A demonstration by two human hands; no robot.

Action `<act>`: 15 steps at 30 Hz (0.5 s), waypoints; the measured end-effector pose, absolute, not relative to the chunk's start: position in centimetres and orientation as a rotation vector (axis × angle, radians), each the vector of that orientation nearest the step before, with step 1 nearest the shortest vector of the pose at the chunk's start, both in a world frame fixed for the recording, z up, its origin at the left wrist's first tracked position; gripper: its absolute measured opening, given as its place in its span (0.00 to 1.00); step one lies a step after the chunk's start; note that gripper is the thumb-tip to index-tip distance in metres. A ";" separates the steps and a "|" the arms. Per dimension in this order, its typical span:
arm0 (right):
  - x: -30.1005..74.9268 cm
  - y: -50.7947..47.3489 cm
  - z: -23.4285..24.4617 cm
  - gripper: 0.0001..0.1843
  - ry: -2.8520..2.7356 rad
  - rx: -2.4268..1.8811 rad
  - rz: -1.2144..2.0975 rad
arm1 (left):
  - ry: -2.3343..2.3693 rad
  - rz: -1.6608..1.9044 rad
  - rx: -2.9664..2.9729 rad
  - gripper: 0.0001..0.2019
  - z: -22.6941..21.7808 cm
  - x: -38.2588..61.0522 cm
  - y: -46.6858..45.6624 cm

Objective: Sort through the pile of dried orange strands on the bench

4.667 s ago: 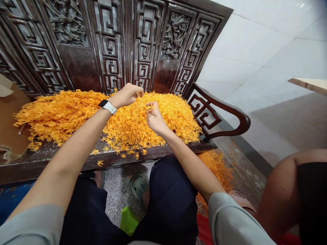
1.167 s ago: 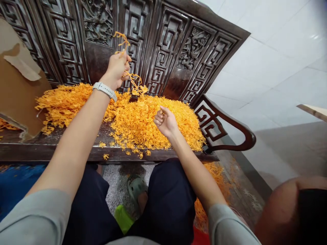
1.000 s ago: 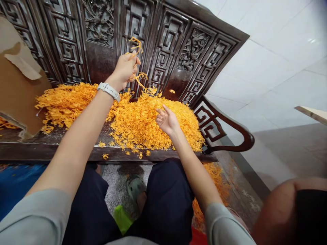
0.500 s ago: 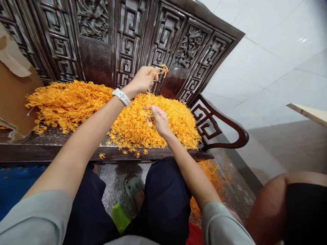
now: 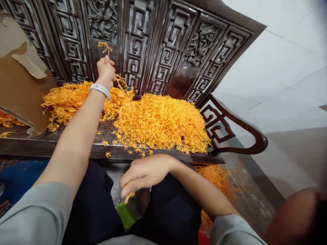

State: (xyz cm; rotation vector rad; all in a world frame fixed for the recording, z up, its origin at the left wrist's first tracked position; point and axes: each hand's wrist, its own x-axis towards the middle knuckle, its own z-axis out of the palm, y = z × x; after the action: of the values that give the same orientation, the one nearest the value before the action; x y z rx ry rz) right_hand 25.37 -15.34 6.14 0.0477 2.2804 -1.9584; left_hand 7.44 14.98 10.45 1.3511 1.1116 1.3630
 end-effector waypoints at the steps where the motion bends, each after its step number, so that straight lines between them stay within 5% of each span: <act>1: 26.5 -14.4 6.3 0.18 2.278 0.082 -1.973 | 1.134 1.431 1.268 0.23 10.5 7.7 14.6; 6: 32.3 -8.7 6.5 0.25 2.510 0.856 -2.926 | 1.101 1.504 1.086 0.25 11.4 11.1 13.3; 9: 33.3 -6.6 5.7 0.20 2.060 1.606 -3.608 | 1.019 1.466 1.091 0.23 12.1 12.5 12.9; 12: 32.7 -5.5 4.1 0.12 1.308 1.991 -3.733 | 0.951 1.467 1.099 0.22 12.9 13.4 12.4; 15: 31.5 -5.2 2.7 0.16 1.174 2.100 -3.664 | 0.869 1.451 1.144 0.22 13.6 14.7 11.4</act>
State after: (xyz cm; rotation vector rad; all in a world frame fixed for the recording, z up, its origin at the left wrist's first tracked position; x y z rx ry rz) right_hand 31.49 -5.25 2.74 2.0996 1.1744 -3.6644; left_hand 14.67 11.40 13.62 1.1441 0.8686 1.4513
